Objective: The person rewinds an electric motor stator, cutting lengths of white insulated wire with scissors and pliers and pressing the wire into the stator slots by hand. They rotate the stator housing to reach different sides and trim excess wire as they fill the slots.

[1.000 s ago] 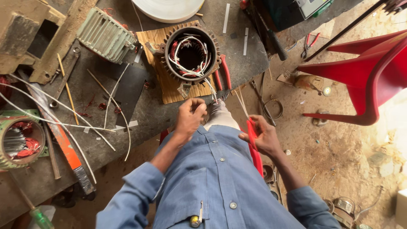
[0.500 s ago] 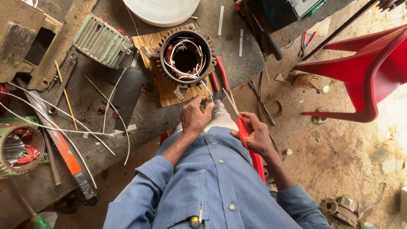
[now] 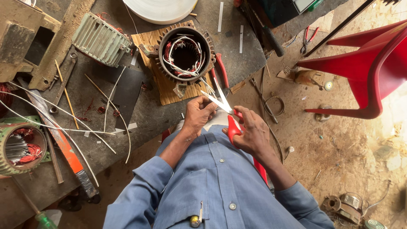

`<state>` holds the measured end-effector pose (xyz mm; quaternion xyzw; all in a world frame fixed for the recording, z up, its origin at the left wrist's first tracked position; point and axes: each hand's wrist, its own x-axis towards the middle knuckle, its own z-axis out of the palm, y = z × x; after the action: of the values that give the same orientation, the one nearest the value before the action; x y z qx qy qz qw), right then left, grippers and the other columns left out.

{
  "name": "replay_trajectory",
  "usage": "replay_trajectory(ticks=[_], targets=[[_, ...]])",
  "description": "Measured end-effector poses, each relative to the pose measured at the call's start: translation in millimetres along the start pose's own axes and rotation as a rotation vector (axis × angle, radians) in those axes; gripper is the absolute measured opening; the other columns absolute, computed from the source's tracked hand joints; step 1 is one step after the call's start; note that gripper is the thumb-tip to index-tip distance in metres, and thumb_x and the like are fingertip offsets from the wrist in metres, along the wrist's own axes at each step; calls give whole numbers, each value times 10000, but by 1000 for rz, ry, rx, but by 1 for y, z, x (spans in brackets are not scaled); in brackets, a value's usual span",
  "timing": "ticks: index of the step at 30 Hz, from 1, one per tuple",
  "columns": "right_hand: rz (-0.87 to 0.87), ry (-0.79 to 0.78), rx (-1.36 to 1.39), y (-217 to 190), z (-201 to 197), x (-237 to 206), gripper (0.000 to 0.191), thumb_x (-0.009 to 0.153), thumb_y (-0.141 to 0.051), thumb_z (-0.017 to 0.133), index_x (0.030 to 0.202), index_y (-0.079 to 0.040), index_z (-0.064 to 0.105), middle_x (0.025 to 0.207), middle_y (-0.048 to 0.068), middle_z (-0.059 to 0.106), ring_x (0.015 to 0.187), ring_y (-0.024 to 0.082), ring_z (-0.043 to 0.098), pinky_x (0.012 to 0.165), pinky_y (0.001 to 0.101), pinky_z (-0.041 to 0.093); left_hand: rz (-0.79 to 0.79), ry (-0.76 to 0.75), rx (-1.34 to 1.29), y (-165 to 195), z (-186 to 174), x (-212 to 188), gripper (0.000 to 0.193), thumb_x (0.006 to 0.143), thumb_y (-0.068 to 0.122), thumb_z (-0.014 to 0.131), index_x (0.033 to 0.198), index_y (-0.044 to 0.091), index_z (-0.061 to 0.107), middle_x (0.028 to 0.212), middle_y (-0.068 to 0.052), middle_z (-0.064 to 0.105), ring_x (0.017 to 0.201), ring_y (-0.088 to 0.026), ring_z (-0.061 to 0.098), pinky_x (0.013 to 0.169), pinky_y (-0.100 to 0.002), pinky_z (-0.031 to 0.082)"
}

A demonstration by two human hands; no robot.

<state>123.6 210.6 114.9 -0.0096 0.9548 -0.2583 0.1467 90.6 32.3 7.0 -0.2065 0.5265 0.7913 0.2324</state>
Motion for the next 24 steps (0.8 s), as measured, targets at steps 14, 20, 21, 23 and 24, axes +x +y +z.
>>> replay_trajectory(ticks=[14,20,21,23,24], targets=[[-36,74,-238,-8,3,5,633,713,-352,832,1275,-139,634,944,131,664,876,325,660,784,451,511,-114,-52,-100,4,1,4,90,936,73,687,998,7,686,860,-34,703,738,-78,656,618,-219,515],[-41,59,-300,-1,6,6,662,621,-151,732,1277,-161,644,936,118,659,857,317,655,755,442,510,-107,-72,-106,3,1,5,111,931,89,675,1013,18,696,877,-29,705,757,-69,652,641,-222,528],[-30,52,-301,0,7,6,662,619,-142,726,1275,-164,644,928,117,657,850,314,654,747,441,509,-104,-72,-99,3,2,4,124,928,91,670,1024,19,701,882,-26,706,759,-66,651,640,-221,527],[-7,36,-302,1,7,6,663,614,-123,713,1272,-171,644,912,114,653,836,307,651,731,439,506,-103,-71,-91,3,2,3,145,925,92,665,1044,19,704,891,-26,707,763,-65,652,641,-222,528],[-9,35,-315,1,7,6,669,614,-132,726,1277,-178,647,915,108,655,841,301,653,734,435,507,-103,-70,-89,4,2,3,152,925,90,664,1052,17,703,895,-29,707,766,-66,654,644,-222,530]])
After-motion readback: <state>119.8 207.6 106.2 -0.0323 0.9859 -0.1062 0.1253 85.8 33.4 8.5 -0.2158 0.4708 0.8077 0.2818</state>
